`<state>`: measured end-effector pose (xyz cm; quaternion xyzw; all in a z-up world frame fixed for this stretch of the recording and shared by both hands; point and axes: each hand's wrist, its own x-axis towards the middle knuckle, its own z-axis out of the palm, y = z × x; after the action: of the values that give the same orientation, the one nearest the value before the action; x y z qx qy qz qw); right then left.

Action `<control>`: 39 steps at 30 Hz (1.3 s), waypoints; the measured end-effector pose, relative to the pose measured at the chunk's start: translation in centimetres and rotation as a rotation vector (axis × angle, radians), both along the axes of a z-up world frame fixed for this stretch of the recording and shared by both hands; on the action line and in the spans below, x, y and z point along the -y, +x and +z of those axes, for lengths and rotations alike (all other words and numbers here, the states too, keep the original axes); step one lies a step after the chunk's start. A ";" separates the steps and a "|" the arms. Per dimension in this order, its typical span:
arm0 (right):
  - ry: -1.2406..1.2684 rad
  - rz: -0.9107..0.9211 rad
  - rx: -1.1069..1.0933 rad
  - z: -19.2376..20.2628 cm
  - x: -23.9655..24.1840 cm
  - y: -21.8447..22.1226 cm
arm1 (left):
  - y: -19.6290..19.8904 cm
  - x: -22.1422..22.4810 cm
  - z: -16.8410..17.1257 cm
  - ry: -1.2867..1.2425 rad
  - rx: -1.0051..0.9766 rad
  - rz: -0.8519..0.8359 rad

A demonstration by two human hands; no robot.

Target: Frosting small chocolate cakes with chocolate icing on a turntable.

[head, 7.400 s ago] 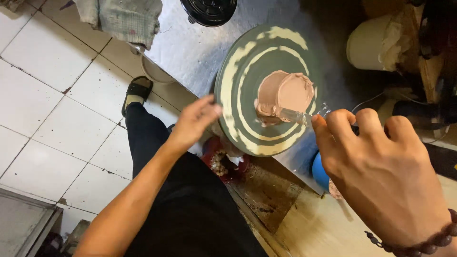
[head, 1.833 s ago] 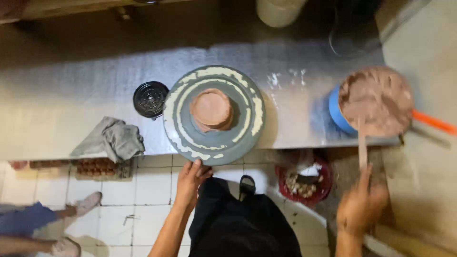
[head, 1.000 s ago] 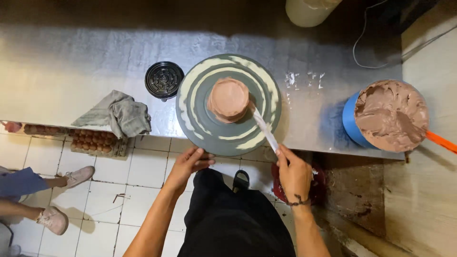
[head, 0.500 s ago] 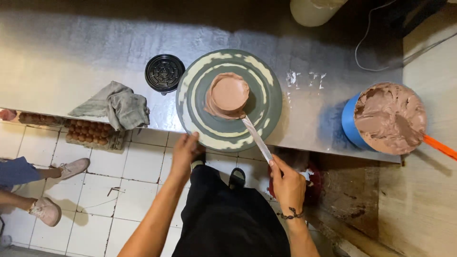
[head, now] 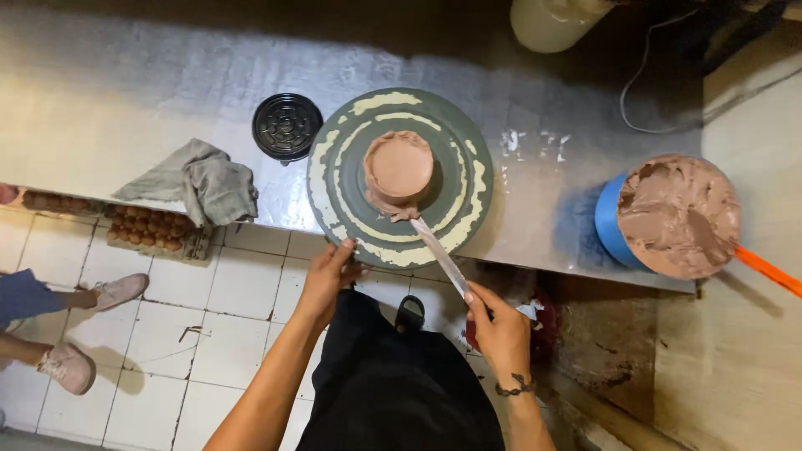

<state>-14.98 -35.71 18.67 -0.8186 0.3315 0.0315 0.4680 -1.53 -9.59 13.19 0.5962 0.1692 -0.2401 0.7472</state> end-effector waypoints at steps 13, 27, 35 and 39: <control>-0.975 -0.247 0.191 -4.9 12.3 -12.3 | 0.8 -2.8 -2.3 -0.134 0.080 -0.019; -0.053 -0.403 -0.001 2.9 6.6 -4.1 | 0.7 -0.4 -1.2 0.095 -0.024 -0.002; -0.216 -0.053 0.143 -0.2 2.8 4.5 | 4.8 -1.0 -0.7 0.051 0.112 0.154; -0.190 -0.037 0.005 -0.4 2.1 3.4 | 2.8 0.7 0.8 0.044 0.082 0.162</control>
<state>-11.59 -37.78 18.25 -0.8531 0.3467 -0.0107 0.3896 1.29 -10.33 13.94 0.6062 0.1912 -0.1507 0.7571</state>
